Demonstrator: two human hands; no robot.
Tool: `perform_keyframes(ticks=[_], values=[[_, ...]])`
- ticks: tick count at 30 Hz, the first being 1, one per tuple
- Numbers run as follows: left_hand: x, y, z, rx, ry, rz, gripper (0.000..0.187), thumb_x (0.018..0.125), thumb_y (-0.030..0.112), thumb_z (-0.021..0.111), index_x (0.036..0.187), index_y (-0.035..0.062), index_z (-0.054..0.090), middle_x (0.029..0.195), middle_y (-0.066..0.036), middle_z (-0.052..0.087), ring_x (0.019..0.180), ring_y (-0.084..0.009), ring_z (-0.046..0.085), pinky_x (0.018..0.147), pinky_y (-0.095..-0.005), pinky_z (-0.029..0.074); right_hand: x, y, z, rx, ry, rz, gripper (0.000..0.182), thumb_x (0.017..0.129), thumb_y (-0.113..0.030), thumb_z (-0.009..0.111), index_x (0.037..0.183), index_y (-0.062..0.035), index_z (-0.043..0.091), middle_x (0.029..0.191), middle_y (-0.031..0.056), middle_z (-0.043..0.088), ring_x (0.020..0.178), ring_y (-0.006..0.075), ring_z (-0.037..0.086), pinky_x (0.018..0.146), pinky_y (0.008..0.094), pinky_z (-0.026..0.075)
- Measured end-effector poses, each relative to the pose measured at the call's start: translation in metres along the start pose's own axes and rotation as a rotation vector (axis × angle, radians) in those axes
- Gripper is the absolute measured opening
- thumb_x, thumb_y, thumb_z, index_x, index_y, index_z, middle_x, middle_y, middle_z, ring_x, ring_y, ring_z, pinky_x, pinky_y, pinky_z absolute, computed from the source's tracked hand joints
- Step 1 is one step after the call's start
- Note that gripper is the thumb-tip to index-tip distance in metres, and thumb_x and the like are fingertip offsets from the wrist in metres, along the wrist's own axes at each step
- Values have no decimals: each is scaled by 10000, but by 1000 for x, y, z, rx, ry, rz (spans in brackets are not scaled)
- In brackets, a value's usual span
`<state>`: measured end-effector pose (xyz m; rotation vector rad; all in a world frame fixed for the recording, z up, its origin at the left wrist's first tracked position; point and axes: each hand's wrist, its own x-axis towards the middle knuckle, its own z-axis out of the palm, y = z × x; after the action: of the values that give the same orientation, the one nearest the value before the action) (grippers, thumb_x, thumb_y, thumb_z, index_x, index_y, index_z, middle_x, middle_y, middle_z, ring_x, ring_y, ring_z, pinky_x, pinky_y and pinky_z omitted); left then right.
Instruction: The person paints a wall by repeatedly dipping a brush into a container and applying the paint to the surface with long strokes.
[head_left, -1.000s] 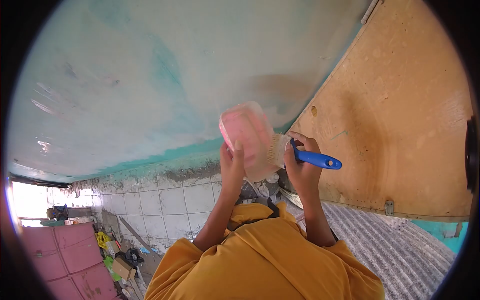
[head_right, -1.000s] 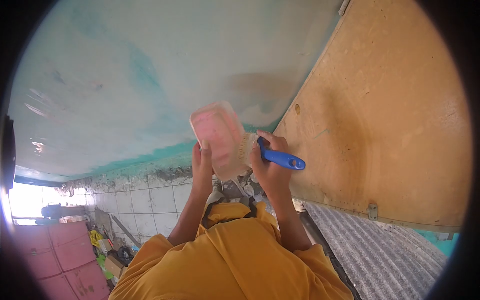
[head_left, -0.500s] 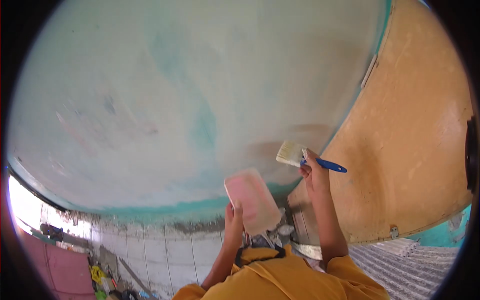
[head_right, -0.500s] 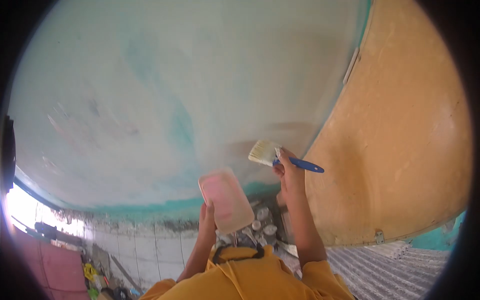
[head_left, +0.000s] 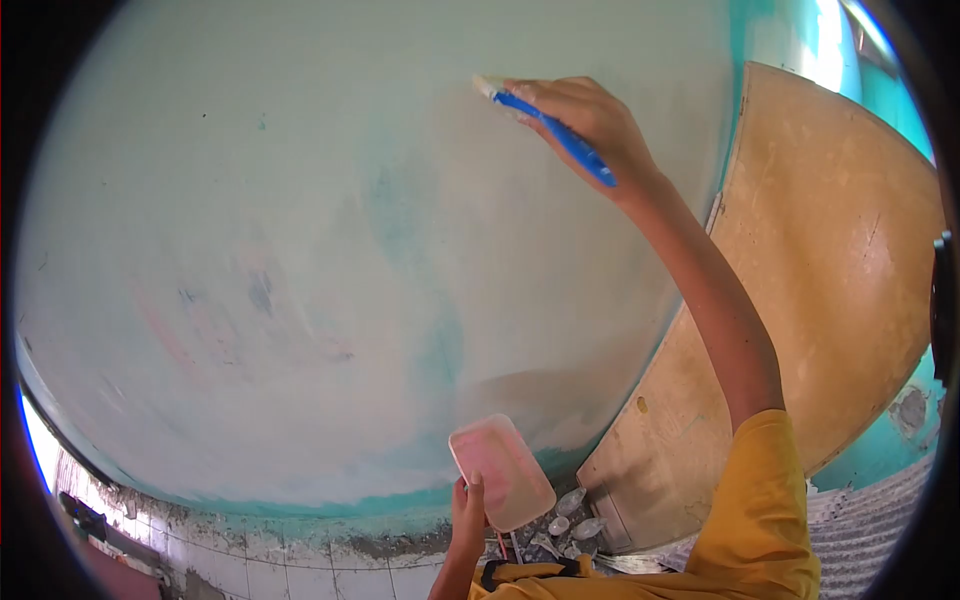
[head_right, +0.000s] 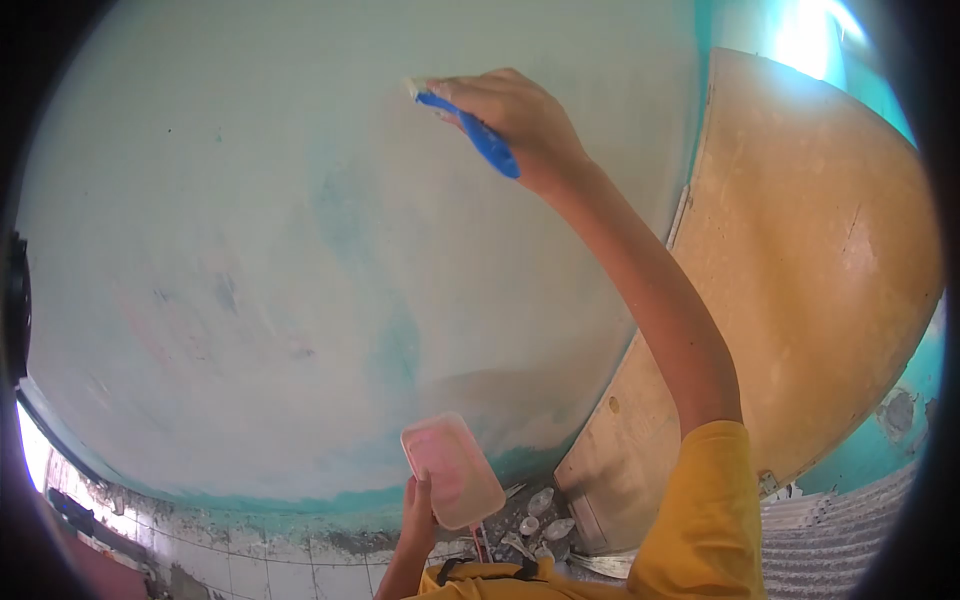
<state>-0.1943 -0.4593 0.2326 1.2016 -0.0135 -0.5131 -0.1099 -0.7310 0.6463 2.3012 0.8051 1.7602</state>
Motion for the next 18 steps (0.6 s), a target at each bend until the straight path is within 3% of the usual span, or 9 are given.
perform_keyframes(ticks=[5, 7, 10, 13, 15, 18], values=[[4, -3, -13, -19, -47, -6, 728, 973, 564, 557, 1380, -16, 388, 1161, -139, 578, 927, -189, 671, 661, -311, 579, -73, -37, 36, -32, -313, 164, 371, 904, -90, 596, 1254, -204, 638, 1155, 21, 704, 971, 286, 621, 845, 383, 517], [6, -2, -18, -18, -106, -2, 733, 977, 557, 556, 1382, -28, 375, 1168, -151, 573, 920, -204, 676, 656, -324, 584, -101, -56, 42, 139, -558, 194, 416, 915, -123, 621, 1317, -230, 621, 1136, 39, 706, 945, 259, 608, 823, 367, 513], [7, -5, -18, -52, -49, 17, 720, 978, 550, 559, 1376, -25, 386, 1149, -148, 581, 920, -199, 675, 654, -322, 583, -102, -57, 40, 192, -600, 197, 374, 913, -118, 636, 1278, -197, 656, 1132, 60, 713, 940, 264, 633, 826, 375, 520], [3, 1, -19, -37, -77, 9, 709, 978, 546, 562, 1365, -26, 403, 1133, -136, 590, 929, -191, 671, 659, -312, 578, -54, -20, 35, 211, -514, 130, 297, 914, -146, 666, 1208, -164, 700, 1117, 85, 718, 934, 273, 663, 825, 378, 531], [6, -4, -22, -46, -68, 30, 713, 972, 553, 568, 1364, -21, 411, 1131, -132, 592, 929, -187, 669, 660, -307, 576, -15, 9, 35, 220, -337, 274, 256, 915, -182, 684, 1159, -117, 721, 1089, 104, 720, 940, 284, 679, 817, 376, 536], [7, -6, -25, -48, -50, 15, 738, 955, 575, 583, 1363, -17, 418, 1134, -127, 594, 935, -185, 668, 663, -301, 572, 42, 21, 11, 108, -212, 262, 288, 944, -309, 659, 1172, -145, 721, 1039, 99, 715, 954, 292, 657, 819, 393, 525]])
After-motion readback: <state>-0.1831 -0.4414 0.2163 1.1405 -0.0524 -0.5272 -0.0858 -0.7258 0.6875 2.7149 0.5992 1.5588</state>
